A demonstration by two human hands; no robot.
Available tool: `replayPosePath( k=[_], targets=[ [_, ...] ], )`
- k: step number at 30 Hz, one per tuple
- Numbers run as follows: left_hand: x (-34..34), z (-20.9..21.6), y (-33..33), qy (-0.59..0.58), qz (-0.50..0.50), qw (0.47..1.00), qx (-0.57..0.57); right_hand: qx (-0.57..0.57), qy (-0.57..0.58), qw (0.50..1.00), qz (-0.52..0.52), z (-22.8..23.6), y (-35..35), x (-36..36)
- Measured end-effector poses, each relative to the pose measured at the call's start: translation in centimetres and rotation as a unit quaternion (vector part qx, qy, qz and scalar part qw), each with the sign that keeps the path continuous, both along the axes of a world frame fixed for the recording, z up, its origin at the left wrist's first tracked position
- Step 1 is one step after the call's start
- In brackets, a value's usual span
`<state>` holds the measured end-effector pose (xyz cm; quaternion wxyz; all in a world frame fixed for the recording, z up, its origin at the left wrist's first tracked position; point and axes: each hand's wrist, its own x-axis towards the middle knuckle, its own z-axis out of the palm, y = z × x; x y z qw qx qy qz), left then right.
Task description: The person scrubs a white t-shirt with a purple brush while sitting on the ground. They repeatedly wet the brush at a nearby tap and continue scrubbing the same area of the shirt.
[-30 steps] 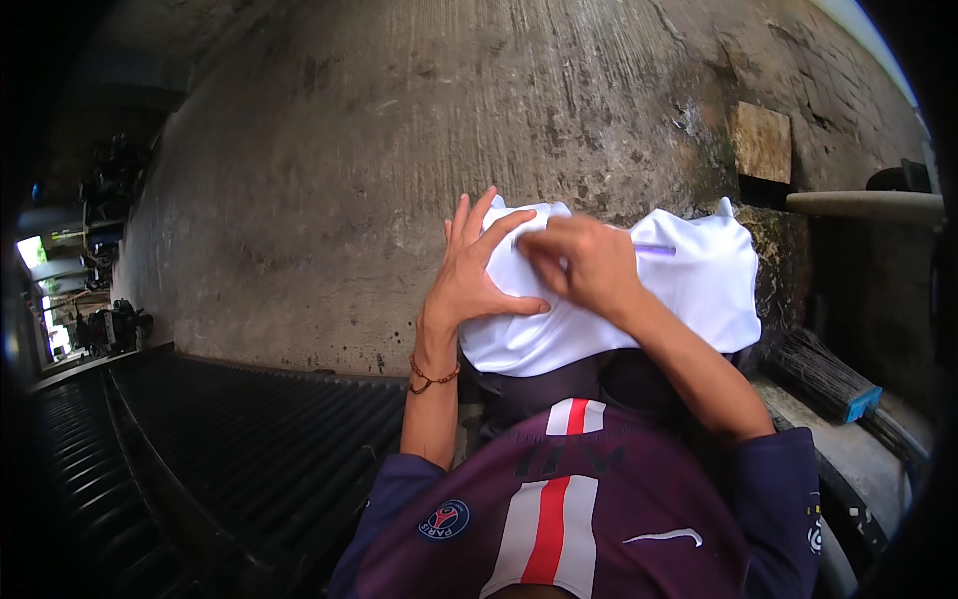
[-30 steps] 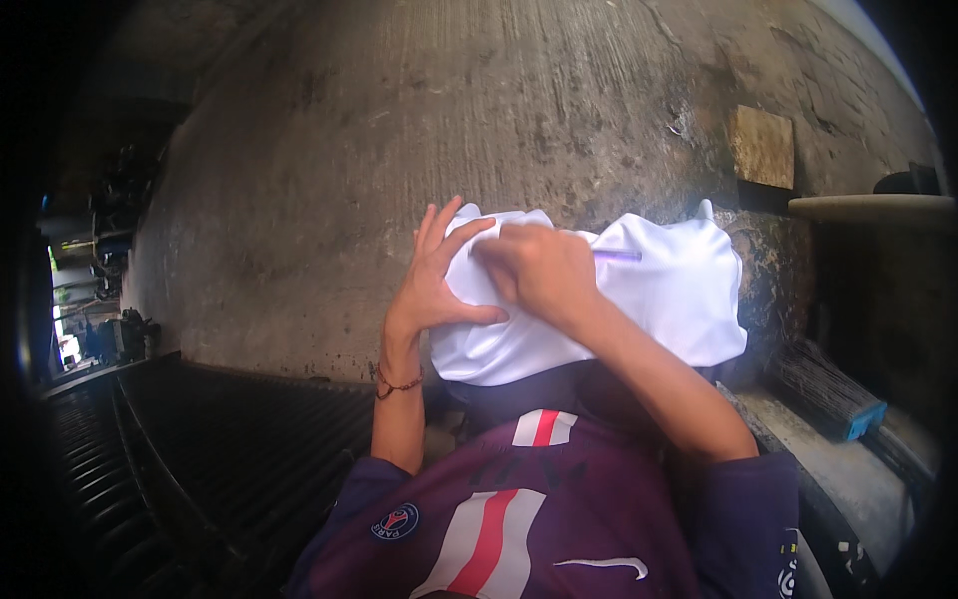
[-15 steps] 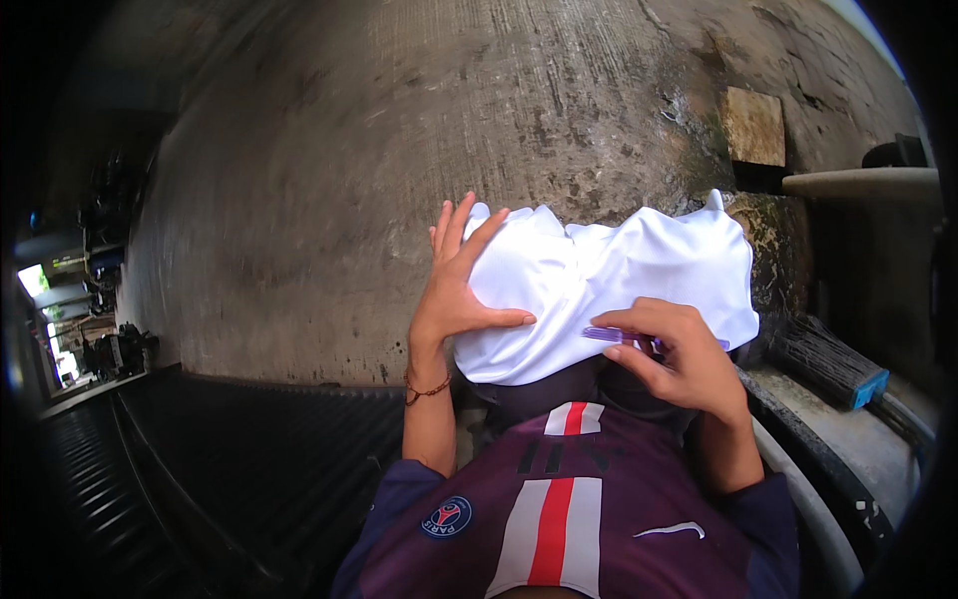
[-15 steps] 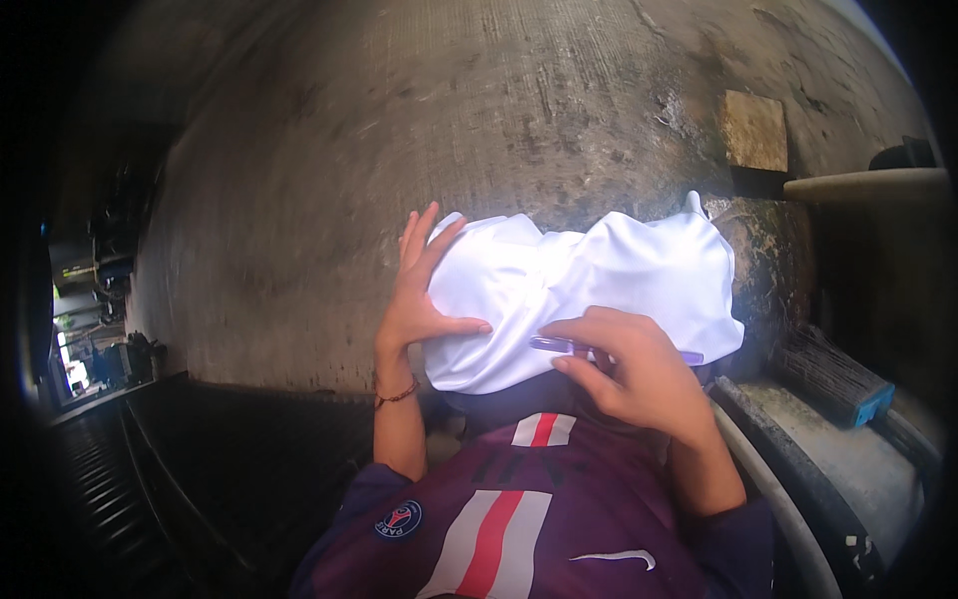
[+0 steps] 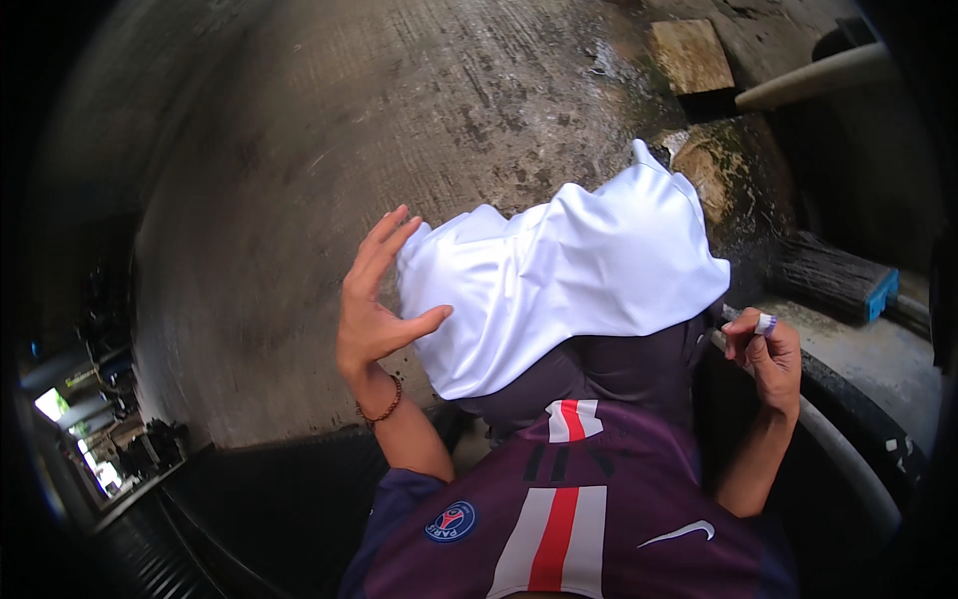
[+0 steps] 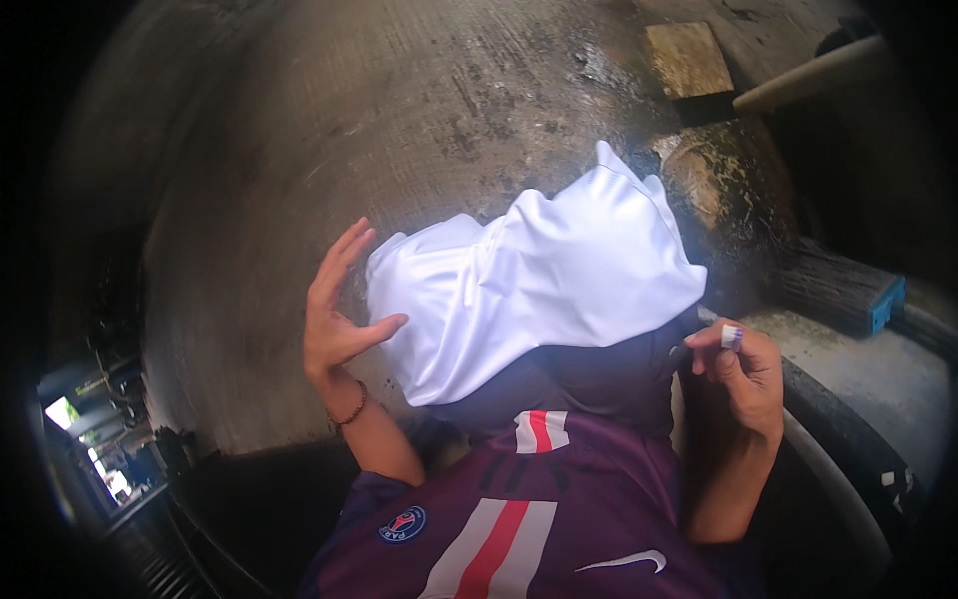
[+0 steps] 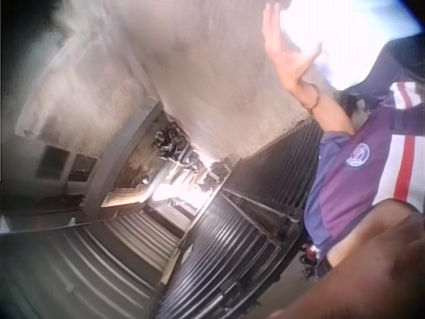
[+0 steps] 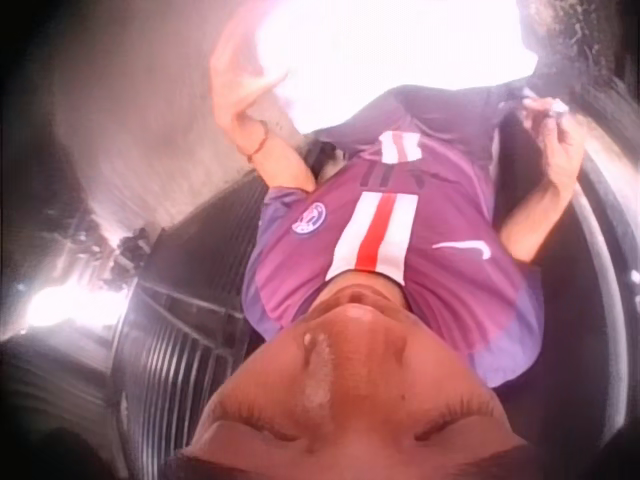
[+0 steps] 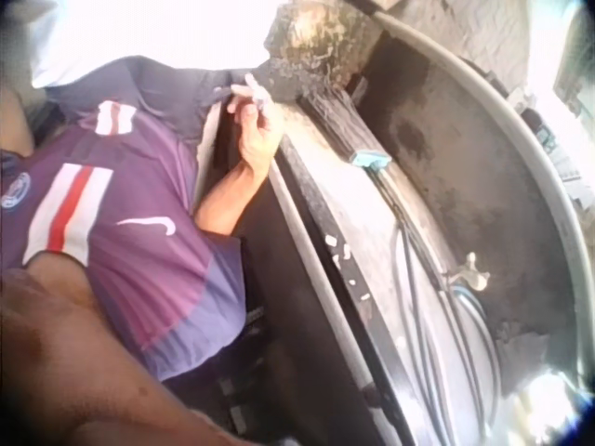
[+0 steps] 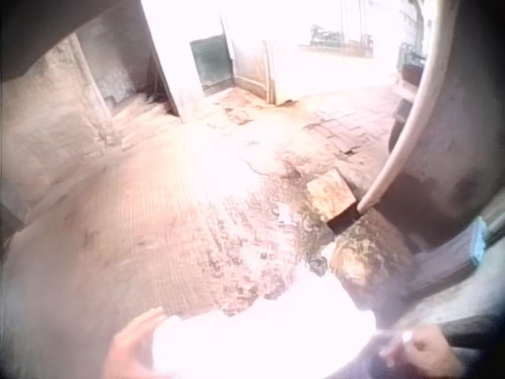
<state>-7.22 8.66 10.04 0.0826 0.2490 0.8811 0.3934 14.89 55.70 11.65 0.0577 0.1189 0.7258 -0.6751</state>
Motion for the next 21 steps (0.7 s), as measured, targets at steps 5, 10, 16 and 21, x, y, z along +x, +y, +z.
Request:
replayPosePath(
  k=[5, 10, 16, 21],
  targets=[
    [-3.2, 1.1, 1.8, 0.003, -0.083, 0.997, -0.003, 0.046, -0.047, 0.973, -0.220, -3.7, -0.5, 5.2],
    [-6.1, 2.0, 4.9, 0.030, -0.118, 0.991, -0.053, 0.160, -0.149, 0.940, -0.263, -11.5, -1.6, 11.9],
    [-6.4, 2.2, 10.6, 0.055, -0.215, 0.972, -0.073, 0.223, -0.294, 0.882, -0.294, -22.1, -5.4, 23.1],
    [-7.4, 1.5, 11.8, 0.027, -0.244, 0.966, -0.079, 0.222, -0.425, 0.768, -0.425, -25.1, -9.4, 31.0]
  ],
)
